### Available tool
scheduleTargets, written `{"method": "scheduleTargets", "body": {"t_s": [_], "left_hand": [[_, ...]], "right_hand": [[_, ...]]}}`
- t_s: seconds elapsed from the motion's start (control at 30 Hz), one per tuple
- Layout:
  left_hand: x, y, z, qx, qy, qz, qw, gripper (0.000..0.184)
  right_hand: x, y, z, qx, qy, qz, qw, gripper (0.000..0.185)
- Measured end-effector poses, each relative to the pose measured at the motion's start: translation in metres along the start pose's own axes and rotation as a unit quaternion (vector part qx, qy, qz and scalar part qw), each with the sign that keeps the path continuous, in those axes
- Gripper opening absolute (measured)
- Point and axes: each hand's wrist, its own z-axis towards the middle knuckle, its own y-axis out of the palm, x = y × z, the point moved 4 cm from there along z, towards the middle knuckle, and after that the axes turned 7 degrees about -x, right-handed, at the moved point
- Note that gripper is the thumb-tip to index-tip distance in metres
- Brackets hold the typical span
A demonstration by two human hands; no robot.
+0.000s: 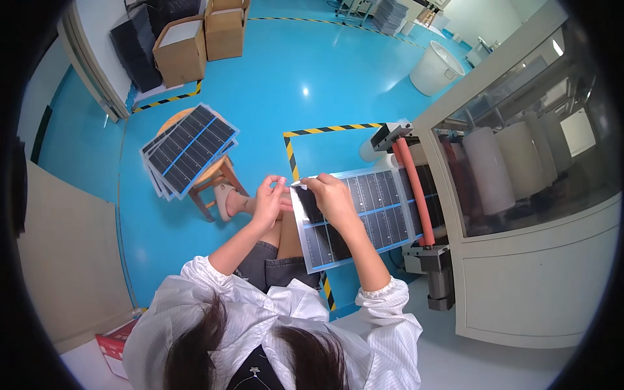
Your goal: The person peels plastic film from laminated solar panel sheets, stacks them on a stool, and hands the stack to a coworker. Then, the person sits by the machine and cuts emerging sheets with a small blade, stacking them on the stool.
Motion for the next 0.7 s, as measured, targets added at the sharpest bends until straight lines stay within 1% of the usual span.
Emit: {"method": "scheduleTargets", "body": {"t_s": [0.07,0.13,0.17,0.3,0.4,0.53,0.57,0.6,0.63,0.67,0.7], "left_hand": [[0.001,-0.004,0.000,0.011,0.013,0.018,1.000,0.025],[0.002,-0.010,-0.002,0.024,0.025,0.052,0.998,0.024],[0.004,-0.011,-0.003,0.023,0.026,0.053,0.998,0.024],[0.008,-0.018,-0.007,0.039,0.011,0.047,0.998,0.021],[0.013,-0.023,-0.010,0.053,0.011,0.065,0.996,0.020],[0.021,-0.028,-0.016,0.069,0.018,0.085,0.994,0.019],[0.014,-0.035,-0.012,0.061,0.015,0.087,0.994,0.019],[0.008,-0.047,-0.007,0.078,0.044,0.149,0.985,0.019],[0.001,-0.055,-0.003,0.094,0.074,0.210,0.970,0.018],[0.005,-0.052,-0.007,0.087,0.070,0.213,0.971,0.018],[0.014,-0.048,-0.015,0.088,0.051,0.172,0.980,0.018]], "right_hand": [[-0.007,0.002,0.004,0.001,-0.013,-0.022,1.000,0.023],[-0.012,0.009,0.006,-0.003,-0.048,-0.055,0.997,0.024],[-0.014,0.014,0.007,-0.020,-0.062,-0.071,0.995,0.024],[-0.025,0.027,0.011,-0.043,-0.064,-0.105,0.991,0.024],[-0.031,0.031,0.011,-0.028,-0.086,-0.107,0.990,0.022],[-0.046,0.035,0.010,-0.011,-0.086,-0.135,0.987,0.022],[-0.049,0.038,0.010,0.001,-0.103,-0.139,0.985,0.020],[-0.051,0.042,0.010,0.012,-0.119,-0.144,0.982,0.019],[-0.052,0.050,0.011,-0.002,-0.115,-0.159,0.980,0.016],[-0.053,0.056,0.012,0.000,-0.107,-0.160,0.981,0.016],[-0.054,0.063,0.014,-0.017,-0.114,-0.171,0.979,0.020]]}}
